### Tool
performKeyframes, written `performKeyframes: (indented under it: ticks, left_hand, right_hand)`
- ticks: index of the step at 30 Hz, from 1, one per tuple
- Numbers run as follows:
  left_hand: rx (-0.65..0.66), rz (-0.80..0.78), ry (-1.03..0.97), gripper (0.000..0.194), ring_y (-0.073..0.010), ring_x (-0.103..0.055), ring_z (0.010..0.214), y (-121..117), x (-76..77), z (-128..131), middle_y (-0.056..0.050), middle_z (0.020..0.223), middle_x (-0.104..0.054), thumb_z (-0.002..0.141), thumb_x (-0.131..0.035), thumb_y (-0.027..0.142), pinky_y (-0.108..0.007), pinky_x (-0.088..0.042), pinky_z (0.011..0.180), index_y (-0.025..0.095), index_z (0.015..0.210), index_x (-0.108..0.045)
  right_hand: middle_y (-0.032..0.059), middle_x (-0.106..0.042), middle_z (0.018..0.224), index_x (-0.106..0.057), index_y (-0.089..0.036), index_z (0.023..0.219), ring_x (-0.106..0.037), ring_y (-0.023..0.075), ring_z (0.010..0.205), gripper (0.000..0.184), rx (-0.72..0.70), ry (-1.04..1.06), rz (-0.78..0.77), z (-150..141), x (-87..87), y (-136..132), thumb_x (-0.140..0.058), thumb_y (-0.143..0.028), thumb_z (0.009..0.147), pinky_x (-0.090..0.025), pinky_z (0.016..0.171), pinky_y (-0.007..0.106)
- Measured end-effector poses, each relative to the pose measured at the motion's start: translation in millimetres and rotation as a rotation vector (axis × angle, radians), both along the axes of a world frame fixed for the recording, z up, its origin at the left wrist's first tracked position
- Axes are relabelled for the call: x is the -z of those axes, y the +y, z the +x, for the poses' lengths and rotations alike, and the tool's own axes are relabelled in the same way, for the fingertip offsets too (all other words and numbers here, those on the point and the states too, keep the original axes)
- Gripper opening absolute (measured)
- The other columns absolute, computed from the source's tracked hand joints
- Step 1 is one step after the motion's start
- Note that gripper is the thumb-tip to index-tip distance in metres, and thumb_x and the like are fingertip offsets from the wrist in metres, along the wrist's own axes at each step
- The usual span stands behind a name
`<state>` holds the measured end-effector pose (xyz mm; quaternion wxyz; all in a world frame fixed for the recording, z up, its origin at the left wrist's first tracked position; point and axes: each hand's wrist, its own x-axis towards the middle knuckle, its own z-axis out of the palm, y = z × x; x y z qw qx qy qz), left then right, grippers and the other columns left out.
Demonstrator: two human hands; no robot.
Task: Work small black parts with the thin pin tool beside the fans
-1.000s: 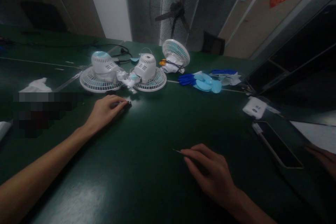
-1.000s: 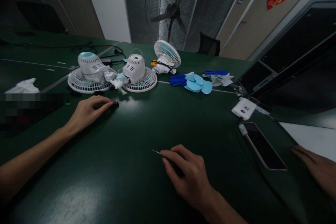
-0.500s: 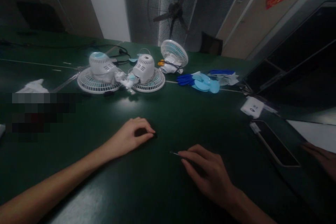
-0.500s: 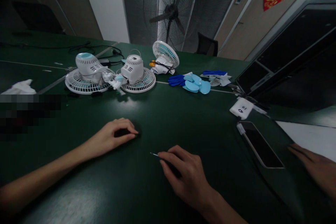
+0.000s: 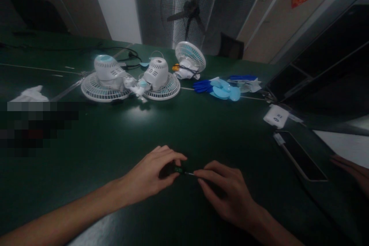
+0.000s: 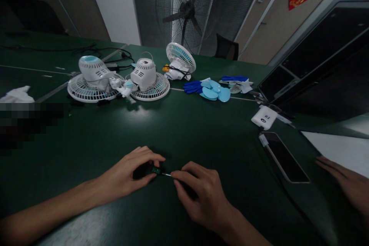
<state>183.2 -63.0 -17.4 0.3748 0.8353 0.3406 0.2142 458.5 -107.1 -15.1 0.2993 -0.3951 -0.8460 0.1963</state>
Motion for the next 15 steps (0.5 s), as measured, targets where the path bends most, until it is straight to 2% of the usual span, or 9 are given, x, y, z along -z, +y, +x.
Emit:
performKeyframes:
  ticks: [10, 15]
  left_hand:
    - [0.039, -0.044, -0.036, 0.043, -0.021, -0.062, 0.104, -0.3, 1.9, -1.6, -0.004, 0.114, -0.069, 0.098, -0.066, 0.02, -0.035, -0.049, 0.088, 0.03, 0.139, -0.058]
    - [0.065, -0.056, -0.045, 0.045, -0.0216, -0.061, 0.109, -1.1, 0.3, -1.4, -0.004, 0.116, -0.069, 0.099, -0.068, 0.023, -0.037, -0.048, 0.093, 0.031, 0.141, -0.056]
  right_hand:
    - [0.0059, -0.07, 0.096, -0.072, -0.019, 0.117, -0.068, 0.0152, 0.077, 0.021, -0.05, -0.038, -0.026, -2.3, -3.6, 0.6, -0.058, -0.016, 0.102, -0.051, 0.064, 0.026]
    - [0.0058, -0.07, 0.098, -0.071, -0.021, 0.12, -0.068, 0.015, 0.078, 0.023, -0.06, -0.031, -0.058, -2.7, -5.2, 0.7, -0.057, -0.017, 0.103, -0.051, 0.066, 0.026]
